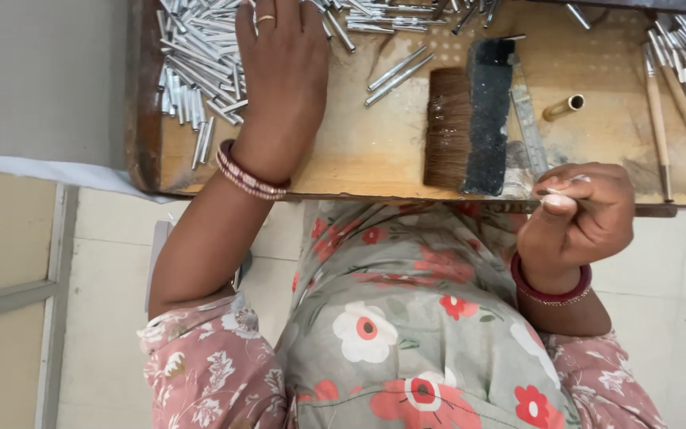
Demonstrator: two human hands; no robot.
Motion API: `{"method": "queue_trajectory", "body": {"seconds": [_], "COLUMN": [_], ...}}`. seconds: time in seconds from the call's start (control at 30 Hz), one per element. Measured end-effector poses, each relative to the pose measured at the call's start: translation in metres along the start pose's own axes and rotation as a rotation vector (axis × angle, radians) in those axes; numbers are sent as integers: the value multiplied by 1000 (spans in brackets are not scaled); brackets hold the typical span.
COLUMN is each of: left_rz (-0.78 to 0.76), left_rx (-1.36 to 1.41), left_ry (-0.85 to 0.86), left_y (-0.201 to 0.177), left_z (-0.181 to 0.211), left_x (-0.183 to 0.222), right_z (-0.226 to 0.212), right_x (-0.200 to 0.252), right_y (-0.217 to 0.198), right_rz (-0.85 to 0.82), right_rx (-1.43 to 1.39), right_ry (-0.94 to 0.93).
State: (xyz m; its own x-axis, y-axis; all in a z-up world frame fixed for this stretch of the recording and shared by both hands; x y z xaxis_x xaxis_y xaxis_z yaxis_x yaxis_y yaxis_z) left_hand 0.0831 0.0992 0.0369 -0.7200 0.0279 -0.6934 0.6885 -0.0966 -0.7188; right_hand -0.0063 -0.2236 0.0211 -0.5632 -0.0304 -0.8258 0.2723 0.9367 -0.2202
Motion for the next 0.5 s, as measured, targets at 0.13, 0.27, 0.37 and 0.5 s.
{"method": "queue_trajectory", "body": {"seconds": [0.13,0.27,0.37,0.5], "left_rz": [-300,-208,-129,-31], "left_rx": [595,1012,1139,1243], "left_ry": [-75,81,136,140], "left_y": [-57,-75,-68,-67], "left_z": [61,118,135,141], "left_x": [14,43,54,54], "right_z": [-3,-16,-11,-14], "right_x": [2,-10,2,1], "right_y": [3,5,-3,-6], "right_rz": [-30,-15,-24,-1], "right_rx": [-187,-343,-538,-554], "right_ry": [136,305,368,390]}}
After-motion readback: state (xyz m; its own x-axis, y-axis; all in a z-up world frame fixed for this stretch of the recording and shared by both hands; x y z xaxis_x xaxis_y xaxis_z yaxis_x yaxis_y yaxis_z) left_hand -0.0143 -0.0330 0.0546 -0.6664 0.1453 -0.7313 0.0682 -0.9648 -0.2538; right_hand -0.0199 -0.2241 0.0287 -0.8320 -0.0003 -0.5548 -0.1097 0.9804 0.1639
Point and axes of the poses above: each hand's wrist, its own x-axis away from the middle knuckle, its own y-axis out of the palm, z = x × y, the point moved 3 cm from there along -x, towards the middle knuckle, and after that the axes turned 7 degrees about -y, right-handed, at the moved point
